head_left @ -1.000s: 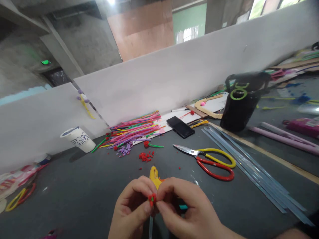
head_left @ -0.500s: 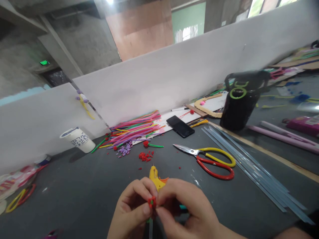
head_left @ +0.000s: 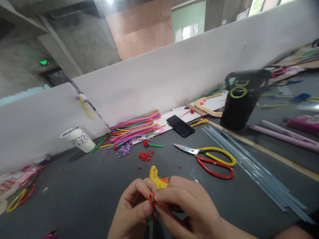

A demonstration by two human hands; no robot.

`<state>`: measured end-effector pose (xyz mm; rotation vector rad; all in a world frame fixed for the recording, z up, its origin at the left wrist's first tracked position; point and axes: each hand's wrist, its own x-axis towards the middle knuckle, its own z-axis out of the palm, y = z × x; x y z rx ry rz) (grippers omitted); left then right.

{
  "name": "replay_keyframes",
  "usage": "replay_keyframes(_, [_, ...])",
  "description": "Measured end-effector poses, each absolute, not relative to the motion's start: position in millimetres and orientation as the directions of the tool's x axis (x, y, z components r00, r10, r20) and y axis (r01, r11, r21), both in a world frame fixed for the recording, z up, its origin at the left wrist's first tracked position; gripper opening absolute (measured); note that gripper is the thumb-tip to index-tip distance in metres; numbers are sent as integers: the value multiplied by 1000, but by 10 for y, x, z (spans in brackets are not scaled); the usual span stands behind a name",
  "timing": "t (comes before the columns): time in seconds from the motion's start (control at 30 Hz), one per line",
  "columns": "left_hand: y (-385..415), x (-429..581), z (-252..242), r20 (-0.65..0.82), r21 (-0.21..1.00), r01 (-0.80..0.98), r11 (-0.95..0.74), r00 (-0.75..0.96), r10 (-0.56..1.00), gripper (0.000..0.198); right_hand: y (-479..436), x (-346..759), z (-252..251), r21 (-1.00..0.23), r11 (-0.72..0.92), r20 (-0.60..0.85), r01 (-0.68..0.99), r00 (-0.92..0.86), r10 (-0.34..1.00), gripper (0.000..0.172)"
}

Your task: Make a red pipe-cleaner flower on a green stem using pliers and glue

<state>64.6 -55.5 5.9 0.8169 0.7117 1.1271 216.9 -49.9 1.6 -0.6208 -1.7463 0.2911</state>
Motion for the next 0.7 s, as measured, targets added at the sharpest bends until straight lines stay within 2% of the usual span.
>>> replay_keyframes(0.23, [-552,650,56,-106,840,-489,236,278,955,16,-486,2182,-14,-439,858,841,266,-216,497,11])
replay_keyframes(0.47, [-536,650,50,-109,837,-489,246,291,950,17,-470,2221,13,-365,887,854,283,-277,440,17])
replay_keyframes(0.63, [-551,647,97,-139,836,-479,266,285,948,18,-491,2207,17,-528,816,804,235,-173,569,13])
replay_keyframes(0.7, [-556,645,102,-145,833,-480,274,287,947,18,-500,2200,16,-549,801,790,240,-165,591,12])
